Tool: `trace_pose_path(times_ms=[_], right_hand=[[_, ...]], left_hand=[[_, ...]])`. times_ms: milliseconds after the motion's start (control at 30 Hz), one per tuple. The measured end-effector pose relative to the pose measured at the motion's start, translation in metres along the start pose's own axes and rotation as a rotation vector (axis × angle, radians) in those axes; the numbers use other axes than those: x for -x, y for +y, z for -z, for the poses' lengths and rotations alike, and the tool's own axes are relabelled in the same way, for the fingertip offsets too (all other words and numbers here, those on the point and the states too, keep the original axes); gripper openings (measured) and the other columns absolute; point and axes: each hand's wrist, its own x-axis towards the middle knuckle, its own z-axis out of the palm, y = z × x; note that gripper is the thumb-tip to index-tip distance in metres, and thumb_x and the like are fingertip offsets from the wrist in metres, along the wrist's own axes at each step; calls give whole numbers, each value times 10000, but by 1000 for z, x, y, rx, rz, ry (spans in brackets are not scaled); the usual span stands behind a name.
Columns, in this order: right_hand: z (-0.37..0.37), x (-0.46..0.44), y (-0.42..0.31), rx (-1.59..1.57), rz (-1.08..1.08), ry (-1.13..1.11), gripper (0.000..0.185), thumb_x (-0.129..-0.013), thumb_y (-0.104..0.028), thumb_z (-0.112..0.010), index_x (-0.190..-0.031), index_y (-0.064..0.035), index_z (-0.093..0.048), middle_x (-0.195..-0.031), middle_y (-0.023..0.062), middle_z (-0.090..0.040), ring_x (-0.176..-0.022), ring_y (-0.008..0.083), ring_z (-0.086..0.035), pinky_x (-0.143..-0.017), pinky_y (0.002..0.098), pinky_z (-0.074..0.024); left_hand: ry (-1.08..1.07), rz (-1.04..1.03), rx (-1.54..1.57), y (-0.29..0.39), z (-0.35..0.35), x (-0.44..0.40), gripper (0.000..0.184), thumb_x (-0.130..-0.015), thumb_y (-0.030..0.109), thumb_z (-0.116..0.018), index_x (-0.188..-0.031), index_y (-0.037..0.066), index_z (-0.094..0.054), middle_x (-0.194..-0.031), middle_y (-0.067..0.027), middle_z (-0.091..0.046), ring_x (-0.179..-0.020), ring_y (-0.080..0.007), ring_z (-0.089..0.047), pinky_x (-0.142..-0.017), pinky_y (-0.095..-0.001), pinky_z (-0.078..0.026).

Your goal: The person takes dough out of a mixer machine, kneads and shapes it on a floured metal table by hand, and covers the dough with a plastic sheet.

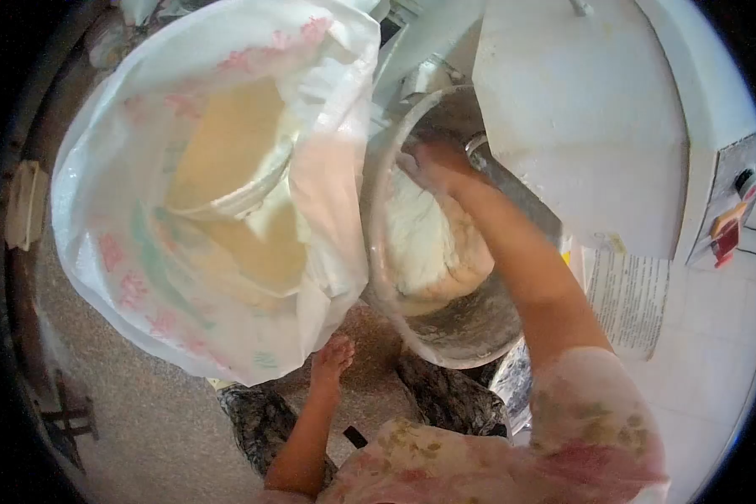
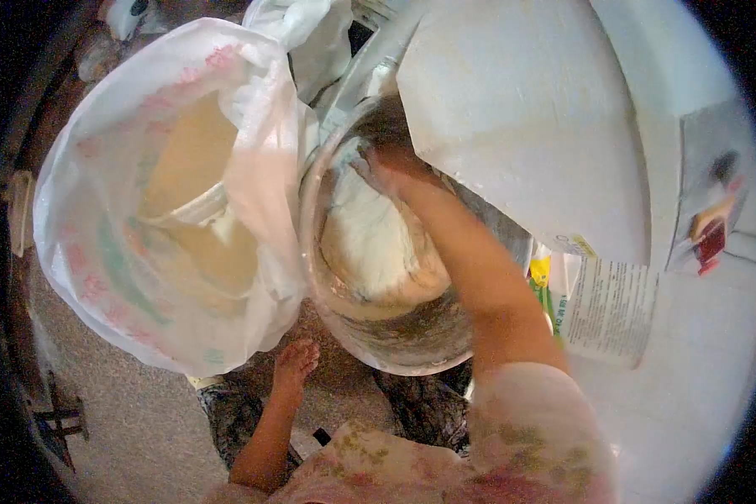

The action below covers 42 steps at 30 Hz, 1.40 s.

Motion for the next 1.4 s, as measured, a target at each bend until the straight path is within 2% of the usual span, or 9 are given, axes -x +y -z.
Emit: trace_pose_path(times_ms=[200, 367, 500, 667, 833, 900, 967, 1267, 1400], right_hand=[[-16, 51, -16, 214, 58, -293, 497, -858, -486, -449, -952, -38, -642, -812, 186, -651, -800, 348, -635, -728, 461, -495], [5, 201, -3, -461, 131, -359, 368, -861, -370, -500, -1052, -70, -597, -1063, 179, -593, -959, 332, -588, -876, 415, -460], [8, 148, 74, -544, -497, 29, 516, -896, -446, -407, -1240, -83, -536, -1262, 181, -517, -1159, 310, -499, -993, 406, -386], [-27, 93, 71, -666, -755, -375, 592, -872, -485, -478, -1294, -71, -486, -1319, 160, -479, -1199, 331, -458, -993, 399, -388], [23, 202, 4, -597, 120, -579, 506, -871, -529, -476, -1178, -141, -578, -1142, 200, -577, -1113, 323, -535, -995, 418, -391], [30, 183, 10, -269, 63, -628, 480, -889, -491, -476, -1126, -90, -590, -1064, 156, -614, -973, 297, -609, -843, 408, -501], [41, 130, -6, -398, 41, -61, 412, -873, -418, -522, -1060, -64, -622, -1031, 167, -615, -943, 311, -601, -839, 409, -491], [8, 195, 3, -244, 554, -228, 407, -788, -362, -608, -1090, -89, -612, -1142, 141, -555, -1139, 320, -455, -993, 433, -320], [47, 228, 93, -717, -308, -478, 399, -877, -369, -556, -1192, -125, -552, -1261, 100, -490, -1198, 275, -434, -1035, 377, -321]], left_hand=[[-9, -134, -62, -22, 2, -4, 423, -849, 365, -634, -1110, 40, -559, -1025, -61, -622, -941, -165, -582, -834, -326, -457], [-15, 25, 18, -12, -10, -6, 352, -871, 311, -613, -1099, 46, -564, -1006, -69, -624, -939, -160, -586, -830, -317, -458], [31, 56, -6, -13, -9, -12, 311, -886, 264, -593, -1106, 46, -560, -1014, -71, -621, -944, -167, -590, -817, -296, -462], [-40, -45, 69, -27, -8, -16, 346, -892, 284, -566, -1138, 41, -547, -1076, -80, -606, -967, -168, -581, -859, -301, -448], [-105, -73, -106, -26, -9, -8, 344, -897, 277, -550, -1153, 46, -548, -1120, -95, -590, -1018, -184, -565, -919, -320, -419], [-156, -294, -310, -43, 12, -8, 320, -899, 249, -551, -1146, 46, -553, -1116, -99, -590, -1024, -198, -562, -922, -322, -414], [-86, -372, -468, -41, 31, 4, 302, -901, 234, -552, -1137, 45, -559, -1106, -100, -592, -1025, -210, -559, -919, -328, -414], [-113, -842, -742, 56, -87, 142, 219, -880, 93, -548, -1084, 15, -559, -1043, -141, -580, -984, -270, -569, -859, -362, -435], [-248, -1049, -739, 124, -213, 128, 312, -855, 116, -572, -1141, -2, -532, -1131, -196, -547, -1073, -341, -520, -940, -396, -380]])
